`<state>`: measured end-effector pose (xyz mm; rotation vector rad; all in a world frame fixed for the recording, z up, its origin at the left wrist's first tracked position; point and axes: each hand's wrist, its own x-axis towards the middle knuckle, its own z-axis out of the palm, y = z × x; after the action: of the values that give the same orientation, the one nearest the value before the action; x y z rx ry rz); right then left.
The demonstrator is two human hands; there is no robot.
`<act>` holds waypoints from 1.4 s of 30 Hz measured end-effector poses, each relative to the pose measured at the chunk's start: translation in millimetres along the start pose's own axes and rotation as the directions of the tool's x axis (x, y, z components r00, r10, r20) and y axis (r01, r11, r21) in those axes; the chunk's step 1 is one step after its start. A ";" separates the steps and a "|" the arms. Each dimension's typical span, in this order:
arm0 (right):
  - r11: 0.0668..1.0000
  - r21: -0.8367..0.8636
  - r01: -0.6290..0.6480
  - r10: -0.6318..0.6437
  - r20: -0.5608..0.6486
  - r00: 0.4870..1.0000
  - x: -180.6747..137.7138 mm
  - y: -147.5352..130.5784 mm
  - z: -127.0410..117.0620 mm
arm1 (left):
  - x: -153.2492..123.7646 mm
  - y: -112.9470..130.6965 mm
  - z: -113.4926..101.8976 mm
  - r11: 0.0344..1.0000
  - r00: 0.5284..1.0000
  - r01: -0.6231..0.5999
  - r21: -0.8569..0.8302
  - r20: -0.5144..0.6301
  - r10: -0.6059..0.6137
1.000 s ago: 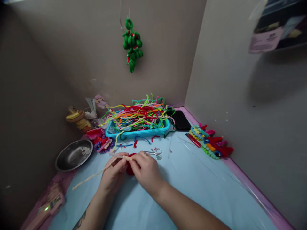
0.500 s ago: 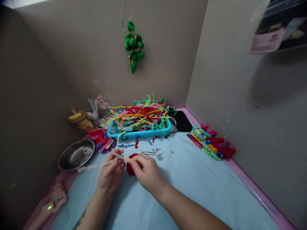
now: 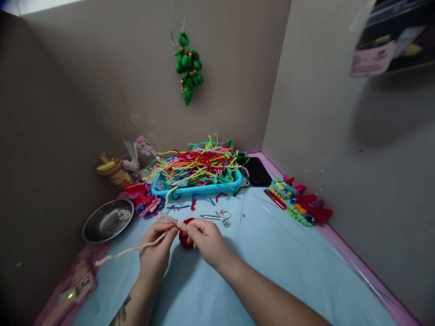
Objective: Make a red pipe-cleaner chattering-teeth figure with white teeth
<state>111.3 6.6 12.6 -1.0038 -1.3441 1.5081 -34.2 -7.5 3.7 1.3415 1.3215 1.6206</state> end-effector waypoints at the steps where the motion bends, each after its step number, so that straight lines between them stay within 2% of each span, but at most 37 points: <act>1: 0.999 0.029 -0.027 0.027 0.013 1.000 0.4 0.4 0.3 | -0.3 0.6 -0.2 0.999 1.000 -0.025 0.027 0.002 0.025; 7: 0.988 0.105 -0.116 0.108 0.080 0.991 3.1 2.0 1.4 | -0.9 -2.0 -1.8 0.994 0.997 -0.062 0.087 0.052 0.058; 13: 0.993 0.116 0.034 -0.031 -0.032 0.999 0.2 2.3 3.1 | 0.3 -3.1 -2.6 0.988 1.000 -0.003 0.153 -0.017 0.006; 20: 0.985 0.155 0.078 -0.064 -0.090 0.994 -0.8 4.5 5.5 | -0.1 -1.1 -0.2 0.991 0.996 0.056 0.120 -0.070 -0.048; 25: 0.988 0.044 0.150 -0.141 -0.160 0.977 -0.3 7.3 4.1 | 0.1 2.9 1.9 0.988 0.987 0.143 0.061 -0.085 -0.137; 30: 0.984 -0.071 0.163 -0.174 -0.197 0.965 -2.5 8.7 5.6 | -0.8 7.7 4.2 0.979 0.976 0.203 0.008 -0.083 -0.202; 35: 0.953 -0.231 0.195 -0.251 -0.248 0.936 -4.3 8.4 7.8 | -4.1 7.5 9.1 0.976 0.982 0.165 -0.141 -0.067 -0.176; 38: 0.904 -0.355 0.238 -0.336 -0.246 0.909 -5.3 8.2 8.7 | -5.0 11.2 11.9 0.972 0.982 0.154 -0.177 -0.080 -0.171; 42: 0.865 -0.415 0.283 -0.403 -0.237 0.884 -6.6 8.7 10.4 | -5.8 18.8 13.4 0.965 0.974 0.191 -0.178 -0.085 -0.209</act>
<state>102.8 -3.3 5.2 -1.1060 -1.5048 0.7951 -17.7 -14.2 19.4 1.0024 1.3018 1.6383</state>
